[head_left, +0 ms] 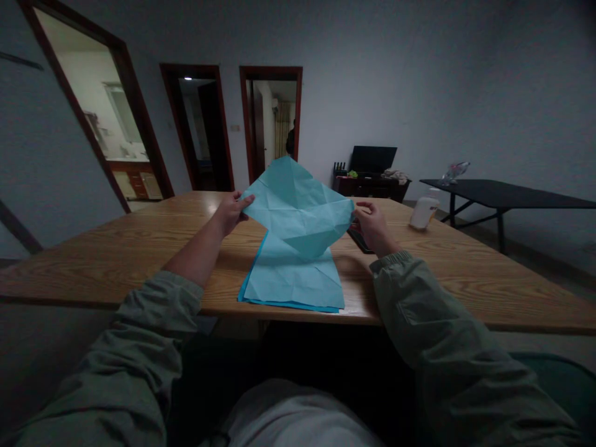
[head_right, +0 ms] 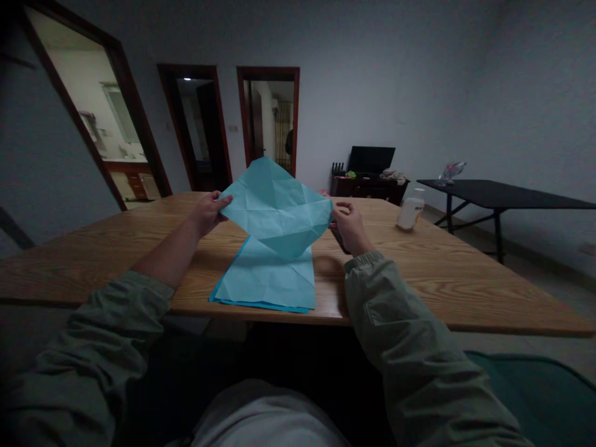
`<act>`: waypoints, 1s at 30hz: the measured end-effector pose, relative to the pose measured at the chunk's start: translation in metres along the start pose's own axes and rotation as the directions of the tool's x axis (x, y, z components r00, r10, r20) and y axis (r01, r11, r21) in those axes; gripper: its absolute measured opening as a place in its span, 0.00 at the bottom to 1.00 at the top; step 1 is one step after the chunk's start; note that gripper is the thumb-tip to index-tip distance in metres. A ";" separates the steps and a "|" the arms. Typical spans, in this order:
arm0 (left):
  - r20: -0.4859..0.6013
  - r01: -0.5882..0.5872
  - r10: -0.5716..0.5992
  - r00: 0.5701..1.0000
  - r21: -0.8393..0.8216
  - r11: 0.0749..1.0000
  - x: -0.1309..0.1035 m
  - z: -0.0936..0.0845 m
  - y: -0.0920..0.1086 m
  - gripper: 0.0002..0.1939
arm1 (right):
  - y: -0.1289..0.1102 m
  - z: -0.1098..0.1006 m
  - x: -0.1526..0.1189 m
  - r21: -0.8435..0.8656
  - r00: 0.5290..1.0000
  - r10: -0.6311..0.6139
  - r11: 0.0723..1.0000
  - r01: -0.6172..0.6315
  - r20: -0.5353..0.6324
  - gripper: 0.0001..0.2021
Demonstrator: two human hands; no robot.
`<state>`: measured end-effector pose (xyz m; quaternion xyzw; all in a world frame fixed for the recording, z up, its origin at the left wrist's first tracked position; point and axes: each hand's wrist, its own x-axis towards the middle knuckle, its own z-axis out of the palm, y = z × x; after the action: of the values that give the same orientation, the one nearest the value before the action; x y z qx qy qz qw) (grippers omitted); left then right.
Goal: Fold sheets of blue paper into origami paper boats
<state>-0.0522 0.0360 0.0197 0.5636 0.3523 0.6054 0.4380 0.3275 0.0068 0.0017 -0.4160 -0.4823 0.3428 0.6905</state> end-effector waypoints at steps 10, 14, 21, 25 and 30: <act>-0.105 -0.203 0.205 0.973 0.031 0.979 0.004 -0.003 0.018 0.23 | 0.003 -0.016 0.004 -0.166 0.955 -0.052 0.981 0.105 0.293 0.14; -0.127 -0.402 0.415 0.901 0.117 0.908 -0.013 0.003 0.051 0.20 | -0.003 -0.009 0.008 -0.279 0.922 -0.210 0.910 0.306 0.326 0.12; 0.223 -0.439 0.384 0.896 0.316 0.841 -0.086 -0.005 0.086 0.12 | 0.002 0.015 0.014 -0.667 0.893 -0.309 0.594 0.450 0.327 0.07; 0.437 -0.376 0.128 0.890 0.549 0.746 -0.119 -0.015 0.060 0.07 | 0.021 0.021 0.014 -0.795 0.862 -0.185 0.333 0.507 0.472 0.06; 0.539 -0.374 -0.119 0.834 0.711 0.595 -0.152 -0.012 0.030 0.03 | 0.027 0.019 0.008 -0.781 0.781 -0.115 0.049 0.622 0.614 0.10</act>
<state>-0.0706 -0.1153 -0.0107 0.8674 0.4033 0.2338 0.1741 0.3097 0.0295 -0.0160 -0.5334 -0.8018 -0.1681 0.2105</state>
